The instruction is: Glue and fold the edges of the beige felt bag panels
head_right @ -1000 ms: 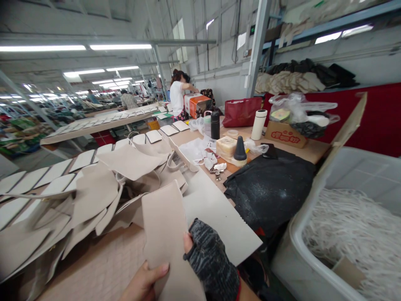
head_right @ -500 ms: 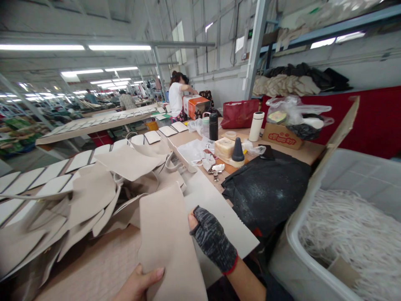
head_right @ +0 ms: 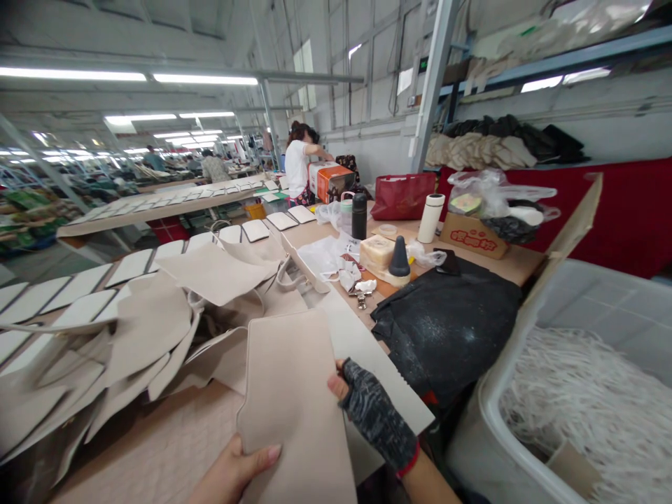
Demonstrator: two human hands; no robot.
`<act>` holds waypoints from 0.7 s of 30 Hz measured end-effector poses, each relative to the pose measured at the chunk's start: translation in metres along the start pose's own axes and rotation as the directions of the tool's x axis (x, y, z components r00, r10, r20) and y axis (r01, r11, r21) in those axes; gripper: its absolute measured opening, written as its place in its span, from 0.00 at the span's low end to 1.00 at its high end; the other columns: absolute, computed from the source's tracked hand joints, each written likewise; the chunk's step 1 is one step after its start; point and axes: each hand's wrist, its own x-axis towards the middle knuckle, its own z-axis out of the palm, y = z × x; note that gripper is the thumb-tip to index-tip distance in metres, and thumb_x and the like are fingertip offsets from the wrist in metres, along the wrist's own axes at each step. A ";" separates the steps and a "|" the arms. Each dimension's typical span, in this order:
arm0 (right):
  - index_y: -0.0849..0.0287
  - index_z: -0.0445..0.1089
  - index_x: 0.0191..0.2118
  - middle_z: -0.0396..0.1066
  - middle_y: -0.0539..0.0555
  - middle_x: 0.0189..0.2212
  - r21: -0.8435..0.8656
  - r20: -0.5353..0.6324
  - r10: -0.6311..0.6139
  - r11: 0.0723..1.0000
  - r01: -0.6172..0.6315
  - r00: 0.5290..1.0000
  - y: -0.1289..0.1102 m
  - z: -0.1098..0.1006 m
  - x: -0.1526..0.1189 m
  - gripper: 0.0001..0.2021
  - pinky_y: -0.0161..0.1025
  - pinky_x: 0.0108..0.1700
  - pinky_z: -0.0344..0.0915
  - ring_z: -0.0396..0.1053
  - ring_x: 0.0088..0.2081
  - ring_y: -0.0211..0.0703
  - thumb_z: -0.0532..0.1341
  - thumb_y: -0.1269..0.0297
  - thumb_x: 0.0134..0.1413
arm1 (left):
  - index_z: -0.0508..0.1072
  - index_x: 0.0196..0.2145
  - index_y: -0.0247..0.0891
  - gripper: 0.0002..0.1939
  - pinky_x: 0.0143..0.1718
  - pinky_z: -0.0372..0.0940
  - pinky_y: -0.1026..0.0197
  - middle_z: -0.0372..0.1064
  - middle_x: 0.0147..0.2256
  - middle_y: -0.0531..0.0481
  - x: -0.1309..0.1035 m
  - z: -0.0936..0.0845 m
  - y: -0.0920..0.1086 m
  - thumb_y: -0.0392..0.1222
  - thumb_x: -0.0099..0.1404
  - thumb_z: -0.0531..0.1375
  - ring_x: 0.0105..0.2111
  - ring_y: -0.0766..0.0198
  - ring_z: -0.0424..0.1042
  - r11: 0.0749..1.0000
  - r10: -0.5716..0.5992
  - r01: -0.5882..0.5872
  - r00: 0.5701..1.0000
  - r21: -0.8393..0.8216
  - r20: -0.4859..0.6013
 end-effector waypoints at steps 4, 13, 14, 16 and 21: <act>0.57 0.73 0.38 0.75 0.56 0.30 0.187 0.073 0.168 0.966 -0.179 0.983 -0.001 -0.012 -0.027 0.19 0.44 0.32 0.70 0.73 0.33 0.51 0.61 0.47 0.49 | 0.75 0.43 0.32 0.28 0.44 0.65 0.52 0.75 0.38 0.40 0.008 0.012 0.015 0.52 0.47 0.69 0.40 0.47 0.72 0.992 0.054 -0.063 0.995 0.110 0.081; 0.47 0.69 0.36 0.74 0.57 0.30 0.548 -0.583 0.446 0.833 -0.077 0.679 0.049 -0.097 -0.034 0.16 0.45 0.19 0.64 0.70 0.24 0.48 0.55 0.42 0.52 | 0.72 0.46 0.36 0.29 0.28 0.64 0.61 0.73 0.37 0.39 0.028 0.008 0.001 0.56 0.50 0.66 0.31 0.58 0.72 0.991 0.117 -0.121 0.991 0.061 0.065; 0.47 0.69 0.35 0.72 0.55 0.27 0.537 -0.596 0.404 0.843 -0.029 0.693 0.052 -0.098 -0.027 0.15 0.43 0.17 0.61 0.67 0.20 0.45 0.55 0.43 0.52 | 0.72 0.45 0.36 0.29 0.27 0.64 0.61 0.73 0.37 0.39 0.030 0.006 -0.001 0.56 0.50 0.66 0.30 0.58 0.72 0.991 0.114 -0.118 0.991 0.060 0.066; 0.49 0.67 0.35 0.69 0.50 0.24 0.531 -0.560 0.362 0.848 -0.013 0.745 0.053 -0.086 -0.003 0.13 0.38 0.16 0.58 0.62 0.17 0.40 0.58 0.46 0.50 | 0.73 0.44 0.36 0.28 0.27 0.64 0.61 0.73 0.36 0.40 0.033 0.002 -0.005 0.57 0.49 0.66 0.30 0.58 0.72 0.992 0.108 -0.112 0.992 0.055 0.066; 0.61 0.68 0.39 0.73 0.55 0.29 0.054 -0.253 0.087 0.996 -0.076 0.964 0.040 -0.009 0.106 0.18 0.39 0.23 0.68 0.71 0.26 0.42 0.57 0.50 0.53 | 0.74 0.41 0.36 0.28 0.27 0.63 0.61 0.73 0.35 0.41 0.040 -0.006 -0.009 0.57 0.47 0.67 0.30 0.59 0.72 0.995 0.100 -0.102 0.992 0.015 0.073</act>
